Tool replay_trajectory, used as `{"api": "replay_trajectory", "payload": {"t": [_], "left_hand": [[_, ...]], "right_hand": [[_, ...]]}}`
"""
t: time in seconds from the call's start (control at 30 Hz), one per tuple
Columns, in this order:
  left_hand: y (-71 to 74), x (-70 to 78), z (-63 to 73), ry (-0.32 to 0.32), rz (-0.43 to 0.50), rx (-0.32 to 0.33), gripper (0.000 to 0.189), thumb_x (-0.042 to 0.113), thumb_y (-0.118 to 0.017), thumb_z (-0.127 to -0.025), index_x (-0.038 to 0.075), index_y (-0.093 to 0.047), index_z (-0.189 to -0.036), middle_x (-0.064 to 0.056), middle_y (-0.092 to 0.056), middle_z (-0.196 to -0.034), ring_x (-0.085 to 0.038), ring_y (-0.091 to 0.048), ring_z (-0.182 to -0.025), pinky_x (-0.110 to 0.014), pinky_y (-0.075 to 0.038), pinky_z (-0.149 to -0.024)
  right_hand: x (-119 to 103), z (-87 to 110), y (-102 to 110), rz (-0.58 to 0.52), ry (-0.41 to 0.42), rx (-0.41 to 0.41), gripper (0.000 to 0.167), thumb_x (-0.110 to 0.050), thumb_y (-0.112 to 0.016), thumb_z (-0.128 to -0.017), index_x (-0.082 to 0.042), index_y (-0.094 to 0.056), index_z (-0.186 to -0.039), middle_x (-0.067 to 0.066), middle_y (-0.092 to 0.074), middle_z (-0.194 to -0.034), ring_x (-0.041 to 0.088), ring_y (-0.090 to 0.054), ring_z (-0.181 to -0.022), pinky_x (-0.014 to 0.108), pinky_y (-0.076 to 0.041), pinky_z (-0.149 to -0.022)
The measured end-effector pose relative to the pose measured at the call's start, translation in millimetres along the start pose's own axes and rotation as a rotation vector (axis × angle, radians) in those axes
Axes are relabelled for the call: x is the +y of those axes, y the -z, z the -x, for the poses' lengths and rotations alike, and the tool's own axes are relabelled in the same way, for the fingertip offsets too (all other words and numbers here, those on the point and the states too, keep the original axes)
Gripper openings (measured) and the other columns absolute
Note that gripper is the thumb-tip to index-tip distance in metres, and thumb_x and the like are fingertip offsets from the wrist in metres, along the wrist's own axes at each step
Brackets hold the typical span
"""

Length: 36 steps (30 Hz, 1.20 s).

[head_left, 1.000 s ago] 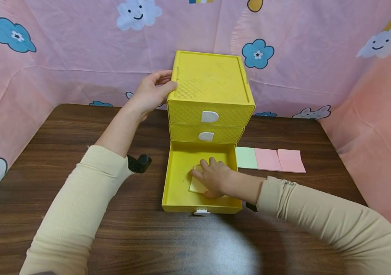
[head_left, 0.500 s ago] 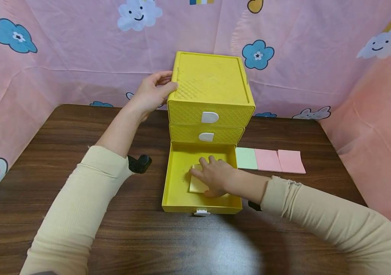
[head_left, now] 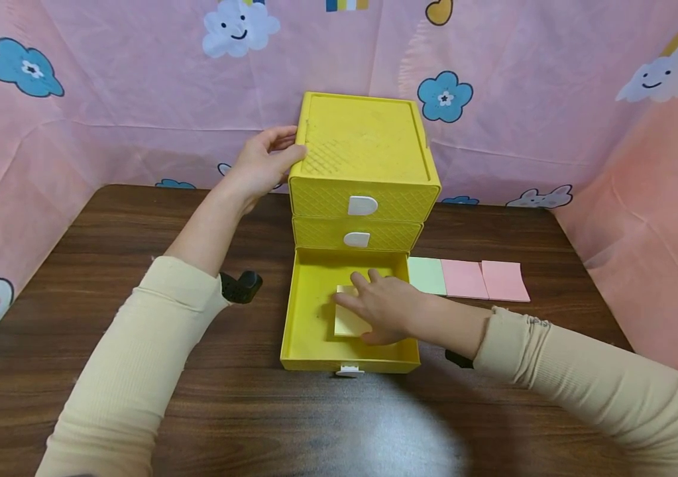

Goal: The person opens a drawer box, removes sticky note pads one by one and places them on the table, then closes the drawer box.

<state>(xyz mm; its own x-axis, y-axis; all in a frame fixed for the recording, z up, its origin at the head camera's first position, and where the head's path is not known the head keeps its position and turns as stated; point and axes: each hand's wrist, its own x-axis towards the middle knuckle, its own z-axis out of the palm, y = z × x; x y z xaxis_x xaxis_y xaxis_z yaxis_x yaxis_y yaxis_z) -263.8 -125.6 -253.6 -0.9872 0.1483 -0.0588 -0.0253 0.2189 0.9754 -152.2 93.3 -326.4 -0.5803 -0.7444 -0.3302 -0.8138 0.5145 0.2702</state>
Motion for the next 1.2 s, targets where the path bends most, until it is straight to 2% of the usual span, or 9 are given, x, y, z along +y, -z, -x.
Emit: {"api": "replay_trajectory", "payload": {"t": [0.4,0.73,1.03,1.2], "left_hand": [[-0.8,-0.3,0.0,-0.007,-0.009,0.01,0.054,0.029,-0.053,-0.092,0.018,-0.036,-0.141,-0.005,-0.035,-0.14,-0.017,-0.047,-0.114,-0.03,-0.046,-0.09],[0.2,0.2,1.2,-0.002,-0.012,0.007,0.054,0.029,-0.053,-0.092,0.019,-0.036,-0.142,-0.005,-0.034,-0.141,-0.017,-0.046,-0.116,-0.031,-0.045,-0.091],[0.7,0.9,2.3,0.001,-0.032,0.004,0.054,0.031,-0.052,-0.092,0.019,-0.035,-0.142,-0.004,-0.034,-0.142,-0.017,-0.044,-0.119,-0.032,-0.044,-0.092],[-0.3,1.0,2.1,-0.003,-0.037,0.004,0.055,0.031,-0.052,-0.092,0.019,-0.034,-0.142,-0.004,-0.034,-0.142,-0.017,-0.043,-0.12,-0.032,-0.044,-0.092]], "right_hand": [[6,19.9,4,-0.059,0.011,0.082,0.067,-0.048,-0.068,-0.075,-0.02,-0.039,-0.129,0.01,-0.049,-0.1,0.024,-0.047,-0.076,0.025,-0.042,-0.048],[15,33.3,11,-0.117,-0.008,0.099,0.069,-0.045,-0.07,-0.073,-0.021,-0.04,-0.131,0.01,-0.048,-0.102,0.026,-0.049,-0.078,0.028,-0.045,-0.051],[22,45.0,15,-0.125,-0.007,0.126,0.071,-0.044,-0.071,-0.073,-0.02,-0.041,-0.133,0.011,-0.048,-0.101,0.027,-0.049,-0.082,0.027,-0.046,-0.053],[26,51.7,12,-0.14,-0.032,0.14,0.071,-0.044,-0.072,-0.072,-0.021,-0.042,-0.133,0.012,-0.048,-0.103,0.027,-0.049,-0.078,0.029,-0.047,-0.052]]}}
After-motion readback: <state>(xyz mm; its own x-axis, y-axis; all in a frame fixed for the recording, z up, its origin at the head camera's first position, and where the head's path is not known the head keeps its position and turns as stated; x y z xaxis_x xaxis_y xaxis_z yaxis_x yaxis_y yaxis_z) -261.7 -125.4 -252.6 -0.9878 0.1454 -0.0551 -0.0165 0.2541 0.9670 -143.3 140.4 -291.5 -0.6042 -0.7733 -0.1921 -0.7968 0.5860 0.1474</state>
